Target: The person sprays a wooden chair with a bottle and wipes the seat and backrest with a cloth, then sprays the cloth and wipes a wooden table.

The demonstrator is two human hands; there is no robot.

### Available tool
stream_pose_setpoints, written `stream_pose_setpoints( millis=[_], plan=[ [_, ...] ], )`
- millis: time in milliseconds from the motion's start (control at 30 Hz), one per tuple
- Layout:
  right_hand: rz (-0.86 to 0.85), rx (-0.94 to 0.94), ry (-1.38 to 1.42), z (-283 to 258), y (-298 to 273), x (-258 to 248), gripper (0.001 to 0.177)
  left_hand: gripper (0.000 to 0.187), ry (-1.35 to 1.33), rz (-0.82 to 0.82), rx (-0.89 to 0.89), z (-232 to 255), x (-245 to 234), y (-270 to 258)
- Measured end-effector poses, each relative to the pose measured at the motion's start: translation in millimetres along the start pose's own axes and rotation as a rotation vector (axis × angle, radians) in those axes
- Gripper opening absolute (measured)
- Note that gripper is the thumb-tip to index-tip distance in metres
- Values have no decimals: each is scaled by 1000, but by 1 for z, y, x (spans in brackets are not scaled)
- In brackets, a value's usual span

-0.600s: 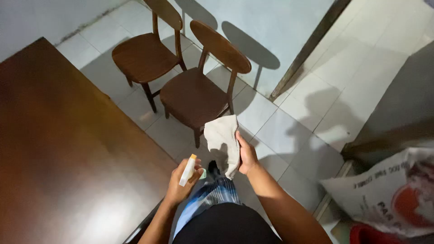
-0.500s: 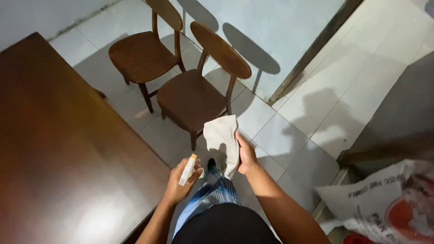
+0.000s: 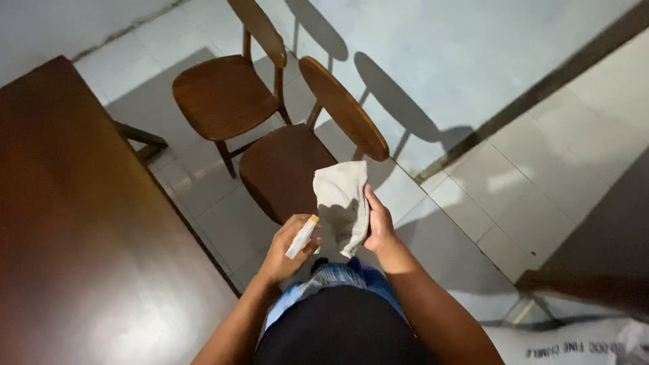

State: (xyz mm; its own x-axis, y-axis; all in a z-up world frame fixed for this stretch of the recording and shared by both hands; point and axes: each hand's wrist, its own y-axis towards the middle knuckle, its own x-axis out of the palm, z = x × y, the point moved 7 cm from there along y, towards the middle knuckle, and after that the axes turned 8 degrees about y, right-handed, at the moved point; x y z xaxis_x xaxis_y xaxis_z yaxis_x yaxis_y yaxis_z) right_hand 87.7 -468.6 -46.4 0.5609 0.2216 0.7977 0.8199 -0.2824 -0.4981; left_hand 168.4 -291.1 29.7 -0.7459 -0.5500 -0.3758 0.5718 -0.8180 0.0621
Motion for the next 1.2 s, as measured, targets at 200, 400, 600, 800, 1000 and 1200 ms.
stream_pose_setpoints(
  millis=[200, 400, 600, 800, 1000, 1200],
  plan=[
    [-98, 172, 5, -25, 68, 20, 67, 26, 72, 175, 22, 12, -2, 49],
    [-124, 351, -73, -47, 132, 9, 66, 27, 40, 263, -290, -19, 26, 77],
    [-285, 503, -79, -87, 161, 29, 69, 24, 57, 494, -397, -10, 54, 89],
    [-216, 567, -227, -107, 166, 37, 68, 20, 222, 635, -422, -18, 83, 90],
    [-291, 635, -166, -111, 180, 28, 64, 17, 314, 640, -556, -23, 101, 94],
    [-317, 624, -216, -118, 176, 34, 65, 21, 303, 608, -731, -20, 104, 98]
  ],
)
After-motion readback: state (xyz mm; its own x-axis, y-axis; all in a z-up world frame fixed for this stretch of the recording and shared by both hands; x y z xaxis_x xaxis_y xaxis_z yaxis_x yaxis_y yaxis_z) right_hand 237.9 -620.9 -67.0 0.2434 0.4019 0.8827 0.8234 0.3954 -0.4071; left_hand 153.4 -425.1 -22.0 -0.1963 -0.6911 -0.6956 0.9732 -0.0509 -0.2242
